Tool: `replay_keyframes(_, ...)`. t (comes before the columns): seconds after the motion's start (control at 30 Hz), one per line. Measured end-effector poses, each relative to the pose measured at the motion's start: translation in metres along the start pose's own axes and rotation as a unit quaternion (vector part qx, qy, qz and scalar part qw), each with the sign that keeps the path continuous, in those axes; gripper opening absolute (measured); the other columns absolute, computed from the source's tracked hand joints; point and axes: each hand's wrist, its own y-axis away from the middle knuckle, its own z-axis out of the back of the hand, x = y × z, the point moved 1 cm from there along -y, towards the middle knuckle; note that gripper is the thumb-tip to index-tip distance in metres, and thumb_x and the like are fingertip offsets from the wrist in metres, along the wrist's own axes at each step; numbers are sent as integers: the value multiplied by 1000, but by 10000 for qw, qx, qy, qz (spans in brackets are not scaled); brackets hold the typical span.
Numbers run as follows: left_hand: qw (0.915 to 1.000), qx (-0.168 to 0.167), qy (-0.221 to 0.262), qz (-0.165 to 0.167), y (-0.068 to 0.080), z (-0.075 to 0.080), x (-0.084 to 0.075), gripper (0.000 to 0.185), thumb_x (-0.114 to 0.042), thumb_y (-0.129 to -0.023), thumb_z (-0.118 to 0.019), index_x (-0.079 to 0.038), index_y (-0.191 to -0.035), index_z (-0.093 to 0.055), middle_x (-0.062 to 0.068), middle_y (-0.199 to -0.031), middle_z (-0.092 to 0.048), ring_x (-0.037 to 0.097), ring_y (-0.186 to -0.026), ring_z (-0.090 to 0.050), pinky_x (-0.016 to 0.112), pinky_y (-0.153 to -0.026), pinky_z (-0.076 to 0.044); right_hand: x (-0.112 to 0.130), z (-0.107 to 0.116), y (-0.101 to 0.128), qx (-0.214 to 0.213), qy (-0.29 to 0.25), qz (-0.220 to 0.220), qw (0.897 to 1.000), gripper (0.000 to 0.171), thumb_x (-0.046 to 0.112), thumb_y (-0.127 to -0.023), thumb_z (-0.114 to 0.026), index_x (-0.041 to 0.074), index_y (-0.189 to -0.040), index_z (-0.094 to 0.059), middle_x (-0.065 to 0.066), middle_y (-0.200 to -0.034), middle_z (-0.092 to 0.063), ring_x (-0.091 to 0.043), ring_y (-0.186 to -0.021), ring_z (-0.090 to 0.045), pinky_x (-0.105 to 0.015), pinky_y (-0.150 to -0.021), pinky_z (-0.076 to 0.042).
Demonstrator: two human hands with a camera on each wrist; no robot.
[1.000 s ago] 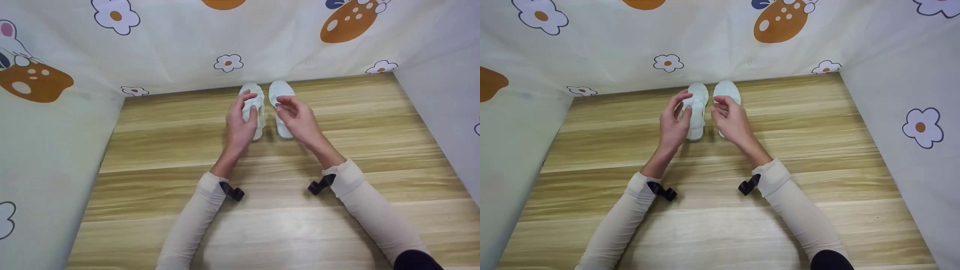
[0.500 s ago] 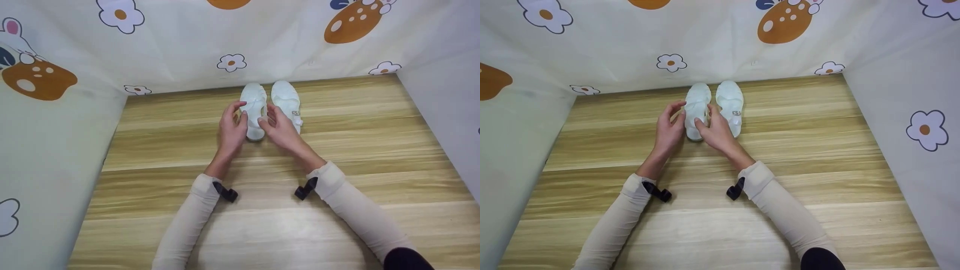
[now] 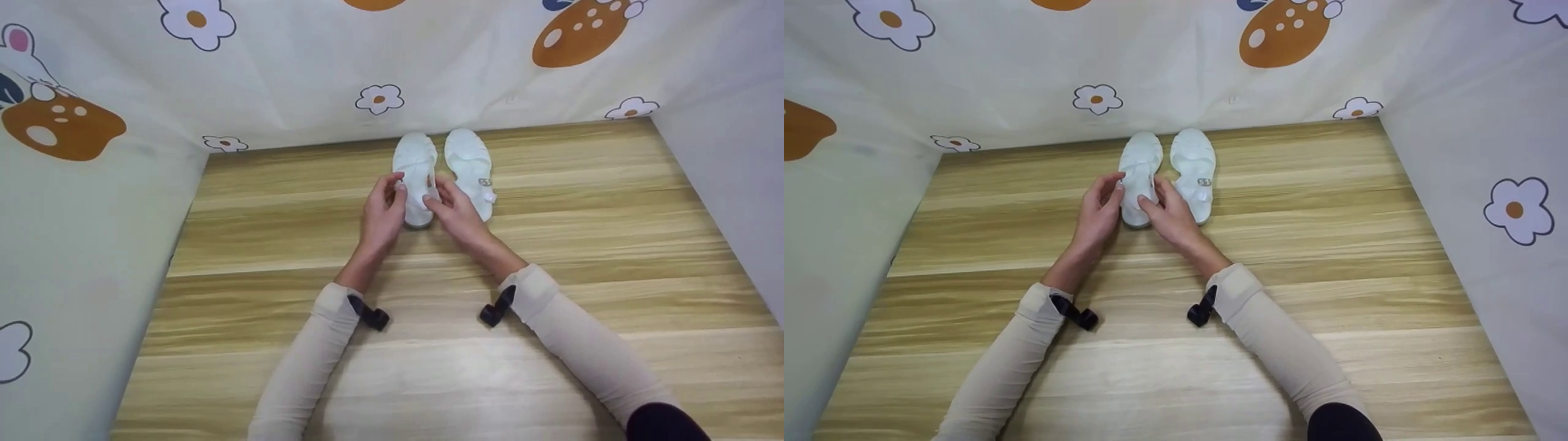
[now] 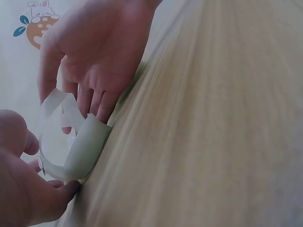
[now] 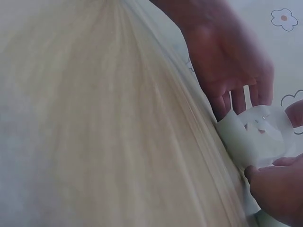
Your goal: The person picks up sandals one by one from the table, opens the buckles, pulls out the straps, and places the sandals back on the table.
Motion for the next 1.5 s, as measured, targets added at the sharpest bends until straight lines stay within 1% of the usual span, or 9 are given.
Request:
replay_keyframes(0.2, 9997, -128, 192, -40, -2, 1, 0, 35, -15, -108, -62, -3, -141, -66, 15, -136, -74, 24, -128, -68, 39, -113, -53, 2, 1, -1, 118, -344, -94, 9993, 66, 7, -105, -61, -8, -163, -32, -27, -167, -44, -35, -158, -43, -47, -130, -37)
replay_keyframes(0.27, 9995, -187, 240, -59, -2, 1, 0, 34, -13, -107, -63, -3, -139, -68, 15, -134, -74, 24, -128, -69, 38, -114, -53, 2, 1, -1, 136, -437, -53, 9989, 67, 4, -103, -61, -8, -163, -33, -28, -166, -46, -35, -157, -44, -45, -129, -38)
replay_keyframes(0.5, 9987, -400, 310, -110, 3, 4, -2, 30, -12, -106, -64, -7, -134, -73, 10, -140, -72, 23, -135, -68, 34, -118, -52, 1, 2, 4, 276, -550, 144, 9980, 66, -3, -99, -61, -9, -160, -37, -27, -166, -46, -36, -154, -47, -27, -115, -48)
replay_keyframes(0.63, 9986, -411, 298, -115, 9, 5, -4, 28, -12, -105, -65, -10, -131, -76, 4, -136, -74, 19, -132, -68, 33, -117, -52, 1, 7, 11, 377, -664, 299, 9966, 66, -5, -98, -60, -10, -160, -37, -26, -168, -44, -37, -155, -46, -25, -114, -49)
replay_keyframes(0.77, 9989, -349, 204, -240, 17, 4, -9, 28, -14, -104, -67, -11, -131, -76, 1, -132, -75, 17, -129, -69, 35, -116, -52, 3, 14, 19, 512, -820, 437, 9944, 66, -6, -99, -60, -10, -160, -36, -27, -166, -46, -39, -153, -47, -25, -113, -51)
replay_keyframes(0.9, 9983, -256, 317, -415, 26, 2, -13, 28, -14, -106, -67, -10, -133, -75, 3, -133, -76, 19, -132, -68, 37, -117, -52, 5, 21, 29, 637, -884, 471, 9929, 67, -6, -98, -60, -7, -161, -36, -28, -164, -49, -41, -150, -50, -24, -111, -53)
replay_keyframes(1.07, 9975, -151, 427, -537, 41, 1, -14, 28, -11, -105, -68, -9, -132, -75, 5, -133, -76, 20, -134, -66, 41, -118, -52, 6, 30, 44, 814, -674, 504, 9931, 67, -4, -98, -62, -6, -161, -37, -27, -164, -49, -41, -150, -50, -24, -112, -52)
replay_keyframes(1.33, 9979, -10, 155, -621, 62, 3, -13, 27, -11, -104, -70, -10, -130, -76, 4, -130, -77, 19, -134, -67, 41, -121, -50, 2, 40, 64, 1182, -433, 450, 9910, 66, 0, -99, -65, -4, -160, -40, -26, -162, -52, -42, -151, -50, -27, -116, -51)
replay_keyframes(1.5, 9975, 29, -103, -702, 73, 5, -12, 24, -14, -104, -71, -13, -128, -77, 2, -129, -77, 17, -132, -68, 37, -119, -51, -1, 45, 74, 1422, -291, 414, 9885, 65, 2, -101, -66, -4, -160, -40, -25, -163, -51, -43, -153, -48, -26, -117, -50)
